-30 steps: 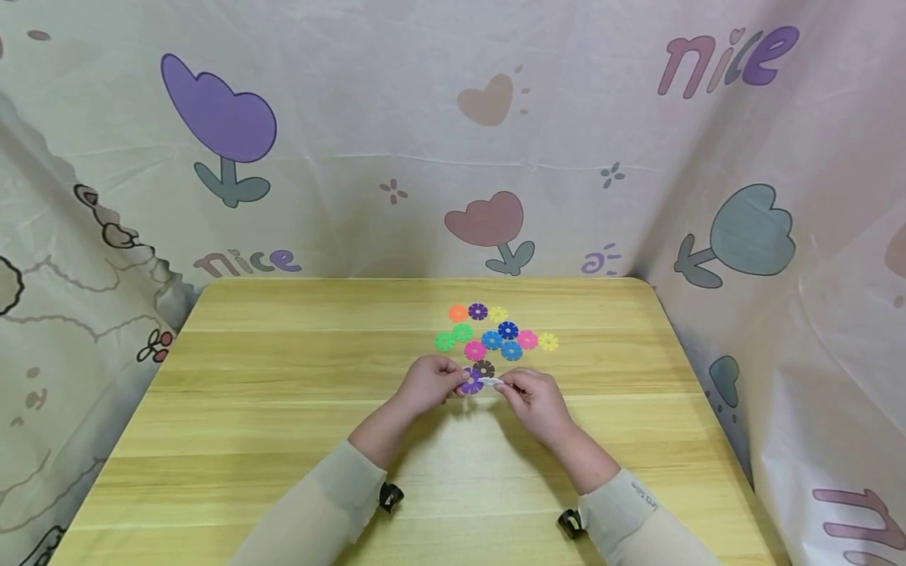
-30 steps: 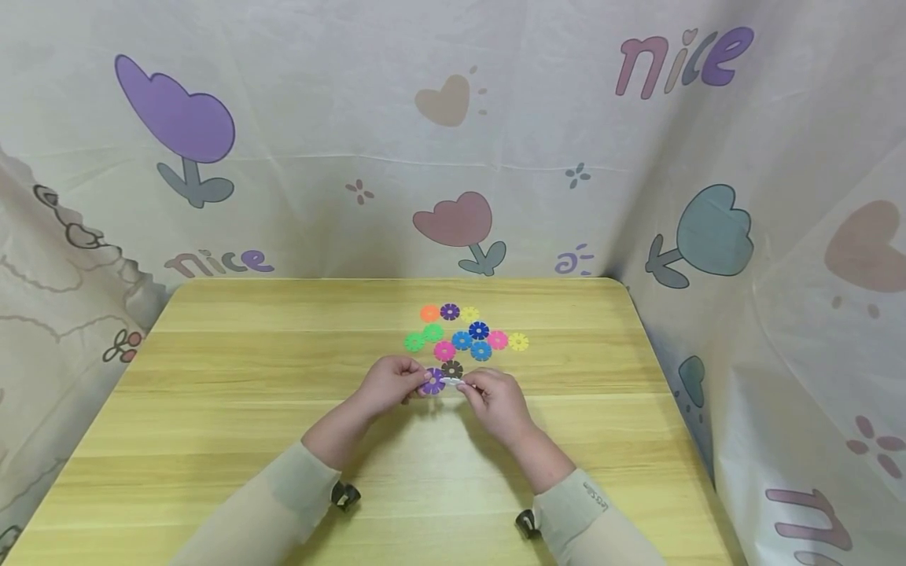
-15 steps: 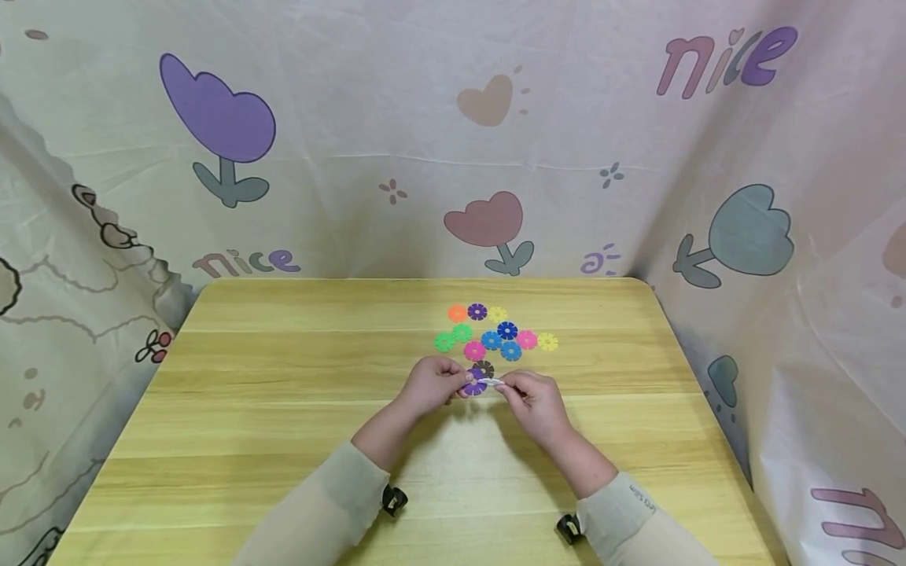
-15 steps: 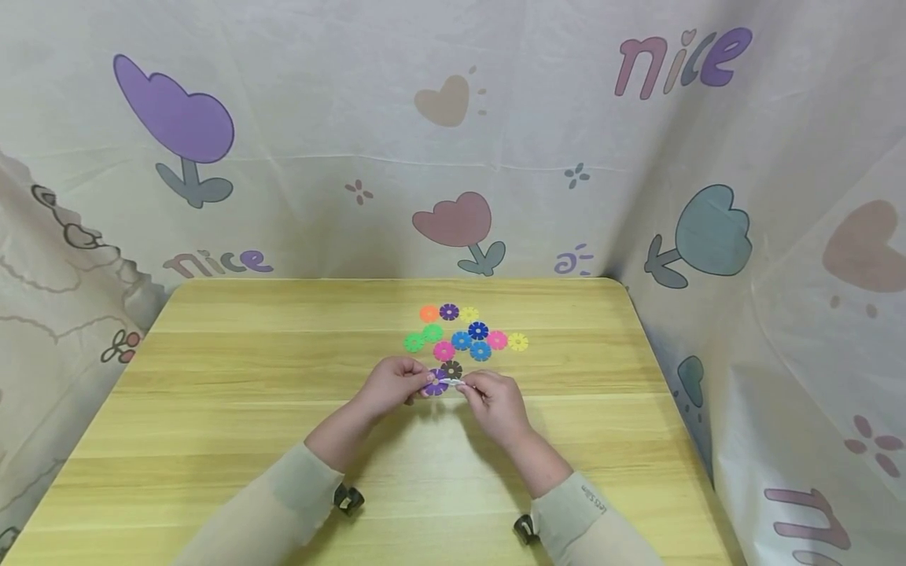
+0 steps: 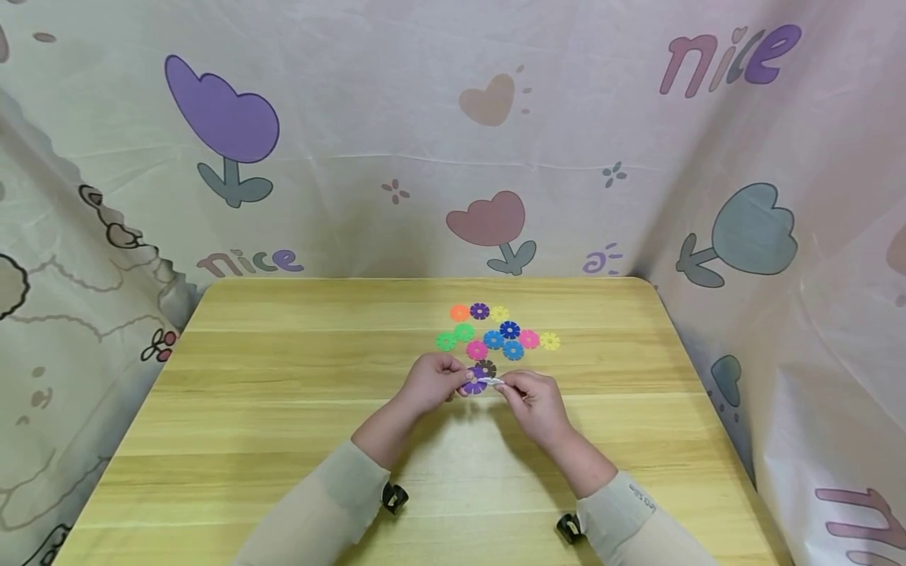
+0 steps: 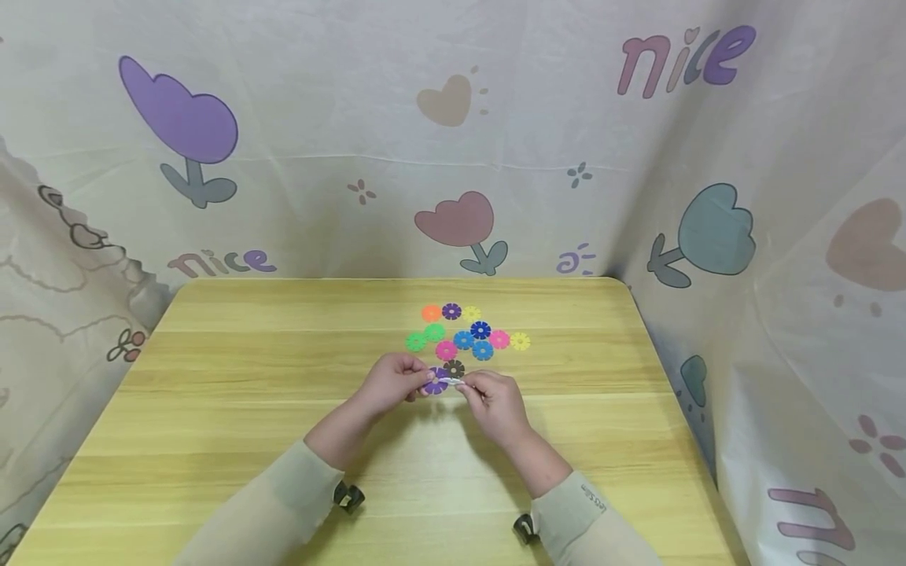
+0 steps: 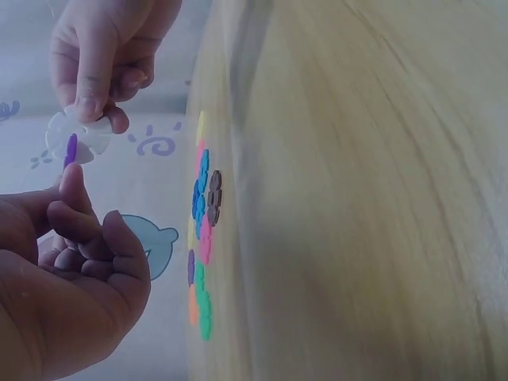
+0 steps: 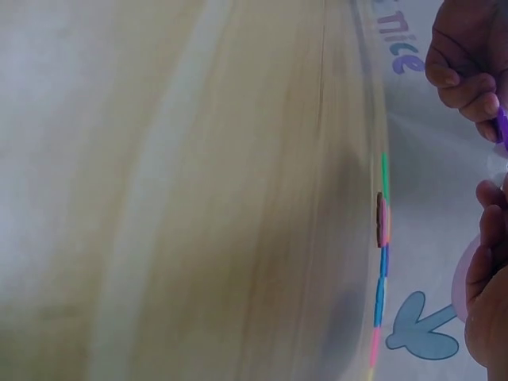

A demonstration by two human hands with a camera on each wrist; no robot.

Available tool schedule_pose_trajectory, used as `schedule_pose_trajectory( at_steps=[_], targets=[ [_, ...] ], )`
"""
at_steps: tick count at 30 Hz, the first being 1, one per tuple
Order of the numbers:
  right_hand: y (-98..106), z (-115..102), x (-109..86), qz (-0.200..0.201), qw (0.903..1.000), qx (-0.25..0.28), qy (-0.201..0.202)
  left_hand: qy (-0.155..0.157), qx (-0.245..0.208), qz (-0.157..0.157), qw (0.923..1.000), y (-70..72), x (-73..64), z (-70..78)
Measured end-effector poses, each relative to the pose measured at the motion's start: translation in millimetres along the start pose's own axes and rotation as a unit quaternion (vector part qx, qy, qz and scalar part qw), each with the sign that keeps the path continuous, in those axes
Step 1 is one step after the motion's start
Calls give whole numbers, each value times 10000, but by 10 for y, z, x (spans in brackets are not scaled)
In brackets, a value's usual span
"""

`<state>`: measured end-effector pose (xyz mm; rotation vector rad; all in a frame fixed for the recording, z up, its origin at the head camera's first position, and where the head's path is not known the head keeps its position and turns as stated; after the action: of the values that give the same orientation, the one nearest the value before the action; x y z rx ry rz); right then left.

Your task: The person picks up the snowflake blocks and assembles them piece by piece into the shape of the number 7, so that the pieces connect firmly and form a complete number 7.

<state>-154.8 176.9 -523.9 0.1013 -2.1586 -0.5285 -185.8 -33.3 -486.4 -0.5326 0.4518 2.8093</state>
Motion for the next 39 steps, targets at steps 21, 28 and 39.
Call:
schedule_pose_trajectory(
  at_steps=[21, 28, 39],
  targets=[
    [10, -16, 27, -163, 9996, -35, 220, -2907, 2088, 918, 9292, 24, -173, 97],
    [-51, -22, 23, -302, 9990, 34, 333, -3553, 3042, 1149, 8764, -71, -169, 80],
    [-40, -23, 5, -670, 9977, 76, 33, -3224, 3138, 1162, 8855, -89, -147, 30]
  ],
)
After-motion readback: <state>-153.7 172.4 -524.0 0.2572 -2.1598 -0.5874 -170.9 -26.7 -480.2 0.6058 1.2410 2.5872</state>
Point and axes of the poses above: each hand's wrist, its own x-axis towards the middle knuckle, its own y-axis out of the back of the hand, z = x × y, the point moved 1 cm from there along x, towards the middle knuckle, and after that the axes turned 12 degrees about y, right-handed, at the moved point
